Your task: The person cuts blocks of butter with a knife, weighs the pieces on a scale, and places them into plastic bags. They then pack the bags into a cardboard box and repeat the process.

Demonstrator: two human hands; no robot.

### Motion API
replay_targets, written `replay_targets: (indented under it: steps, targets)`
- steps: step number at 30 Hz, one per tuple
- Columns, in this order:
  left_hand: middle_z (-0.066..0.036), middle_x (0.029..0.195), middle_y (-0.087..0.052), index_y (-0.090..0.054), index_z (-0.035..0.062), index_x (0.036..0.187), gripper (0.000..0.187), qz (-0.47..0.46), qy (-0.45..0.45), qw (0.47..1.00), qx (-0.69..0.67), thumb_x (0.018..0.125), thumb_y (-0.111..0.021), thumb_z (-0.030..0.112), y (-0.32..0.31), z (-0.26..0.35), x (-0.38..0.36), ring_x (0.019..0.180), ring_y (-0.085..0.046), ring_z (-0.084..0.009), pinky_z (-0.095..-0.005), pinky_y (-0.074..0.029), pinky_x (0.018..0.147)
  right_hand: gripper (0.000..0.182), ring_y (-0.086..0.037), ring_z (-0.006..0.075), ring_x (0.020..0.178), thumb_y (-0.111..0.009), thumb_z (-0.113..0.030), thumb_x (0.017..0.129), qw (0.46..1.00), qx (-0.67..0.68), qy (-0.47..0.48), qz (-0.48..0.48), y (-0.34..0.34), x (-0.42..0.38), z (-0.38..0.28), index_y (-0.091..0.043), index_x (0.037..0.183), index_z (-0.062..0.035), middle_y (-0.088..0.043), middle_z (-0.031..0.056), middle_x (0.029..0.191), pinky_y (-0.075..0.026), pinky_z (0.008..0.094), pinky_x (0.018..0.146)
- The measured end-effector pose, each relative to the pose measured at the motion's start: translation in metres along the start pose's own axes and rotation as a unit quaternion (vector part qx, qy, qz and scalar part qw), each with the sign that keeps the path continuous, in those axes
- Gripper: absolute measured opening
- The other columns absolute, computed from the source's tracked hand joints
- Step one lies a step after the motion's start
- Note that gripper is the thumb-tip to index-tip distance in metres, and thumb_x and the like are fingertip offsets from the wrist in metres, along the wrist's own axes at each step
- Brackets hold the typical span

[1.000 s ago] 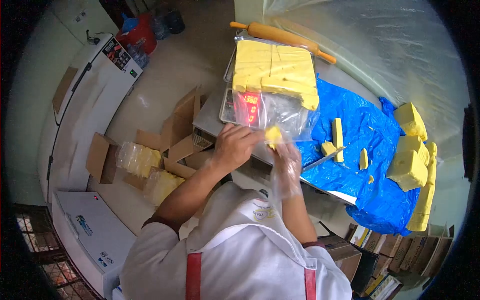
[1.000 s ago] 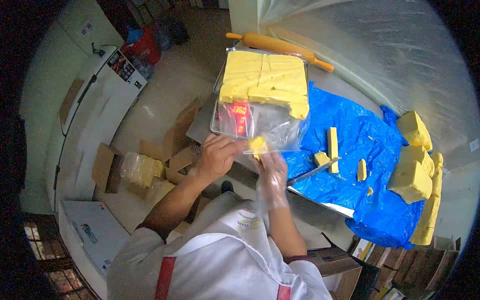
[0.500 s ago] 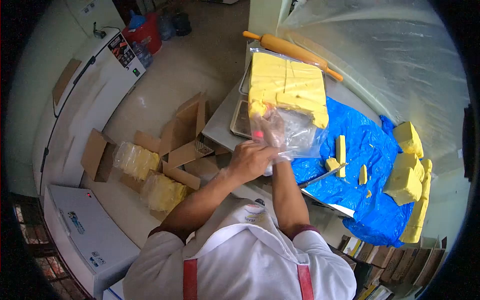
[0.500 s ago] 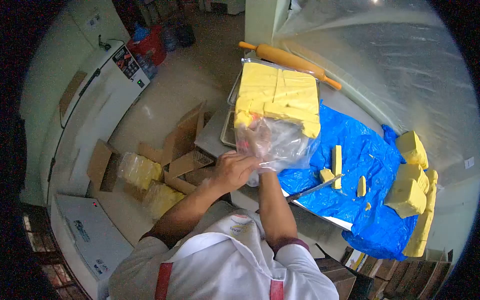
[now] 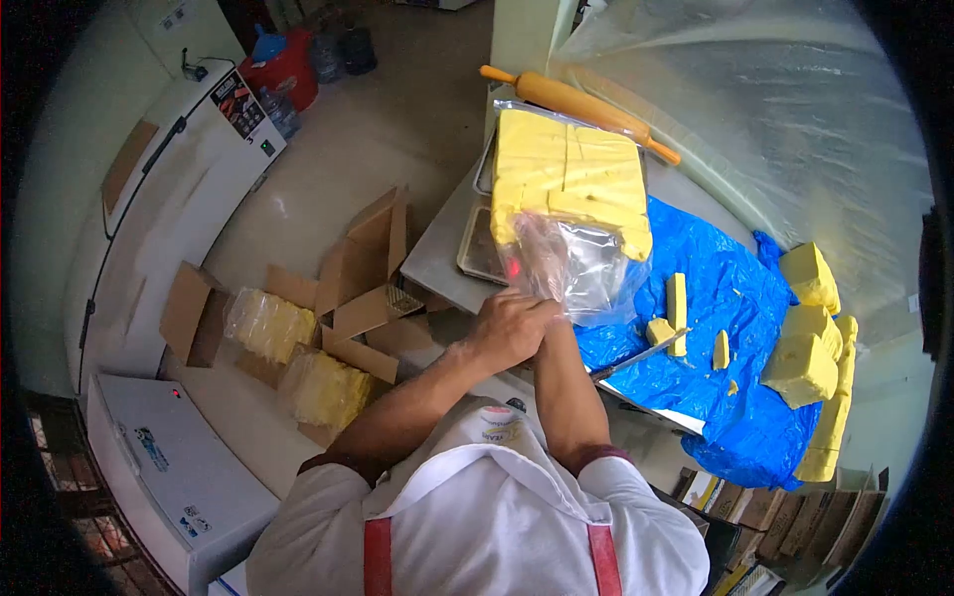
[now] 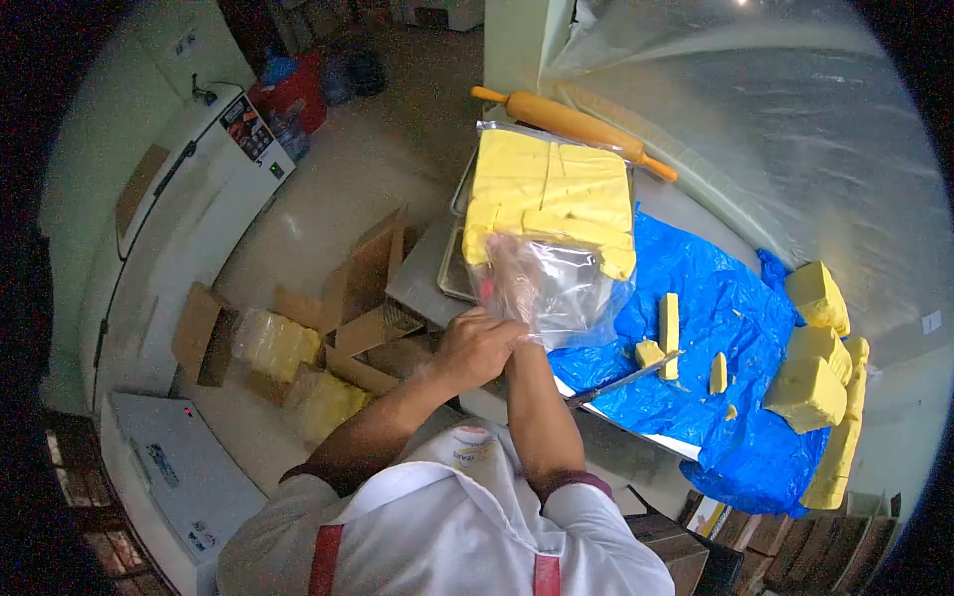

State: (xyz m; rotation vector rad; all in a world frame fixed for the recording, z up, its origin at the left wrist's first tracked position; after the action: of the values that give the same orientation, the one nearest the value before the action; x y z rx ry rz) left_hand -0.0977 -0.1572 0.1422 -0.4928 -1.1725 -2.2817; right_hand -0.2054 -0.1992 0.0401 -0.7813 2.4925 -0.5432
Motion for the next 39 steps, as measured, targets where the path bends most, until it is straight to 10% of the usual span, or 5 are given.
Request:
replay_targets:
  steps: [4, 11, 13, 15, 39]
  targets:
    - [-0.012, 0.077, -0.066, -0.066, 0.0081, 0.092, 0.013, 0.029, 0.003, 0.999, -0.026, 0.079, -0.067, 0.011, 0.013, 0.0, 0.002, 0.07, -0.065, -0.0321, -0.0413, -0.049, 0.065, 0.03, -0.059, 0.0154, 0.077, -0.066, -0.011, 0.088, 0.967, -0.079, 0.22, -0.104, 0.022, 0.019, 0.013, -0.057, 0.116, -0.0064, -0.061, 0.0028, 0.09, -0.048, 0.0278, 0.062]
    - [-0.012, 0.096, -0.067, -0.062, 0.0041, 0.104, 0.021, 0.153, -0.03, 0.984, -0.082, 0.088, -0.066, 0.017, 0.068, 0.01, 0.0, 0.089, -0.064, -0.0236, -0.0333, -0.048, 0.075, 0.036, -0.061, 0.0142, 0.083, -0.069, -0.01, 0.085, 0.986, -0.045, 0.159, -0.029, 0.027, -0.022, 0.014, -0.058, 0.118, -0.0007, -0.063, 0.0063, 0.096, -0.052, 0.0278, 0.073]
    - [-0.01, 0.112, -0.061, -0.056, 0.003, 0.114, 0.031, 0.292, 0.234, 0.893, -0.25, 0.094, -0.06, 0.027, 0.065, -0.091, -0.016, 0.103, -0.057, -0.0187, -0.0306, -0.046, 0.084, 0.034, -0.061, 0.0138, 0.084, -0.07, -0.01, 0.085, 0.982, -0.092, 0.166, -0.016, 0.024, -0.032, 0.003, -0.059, 0.115, 0.0009, -0.064, 0.007, 0.098, -0.053, 0.0275, 0.075]
    - [-0.01, 0.12, -0.057, -0.052, 0.0036, 0.122, 0.04, 0.28, 0.375, 0.795, -0.385, 0.099, -0.05, 0.035, 0.053, -0.16, -0.018, 0.109, -0.055, -0.0189, -0.0338, -0.044, 0.092, 0.031, -0.061, 0.0135, 0.084, -0.069, -0.009, 0.085, 0.98, -0.115, 0.164, -0.015, 0.017, -0.044, -0.01, -0.061, 0.112, 0.002, -0.064, 0.0073, 0.1, -0.052, 0.0271, 0.075]
    - [-0.016, 0.124, -0.056, -0.049, -0.0035, 0.125, 0.047, 0.147, 0.458, 0.712, -0.512, 0.097, -0.055, 0.033, 0.0, -0.186, -0.023, 0.117, -0.053, -0.026, -0.0384, -0.041, 0.1, 0.051, -0.057, 0.0214, 0.114, -0.065, -0.006, 0.089, 0.985, 0.105, 0.11, -0.085, 0.041, -0.052, 0.008, -0.045, 0.134, 0.0078, -0.054, 0.0157, 0.131, -0.048, 0.0301, 0.097]
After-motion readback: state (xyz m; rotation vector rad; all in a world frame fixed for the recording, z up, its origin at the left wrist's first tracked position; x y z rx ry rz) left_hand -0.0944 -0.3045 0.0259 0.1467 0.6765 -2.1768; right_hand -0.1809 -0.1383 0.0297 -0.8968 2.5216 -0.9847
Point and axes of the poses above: each hand's wrist, its own x-axis towards the middle knuckle, its own y-axis out of the back of the hand, z = x × y, the point moved 10 cm from there along x, towards the middle knuckle
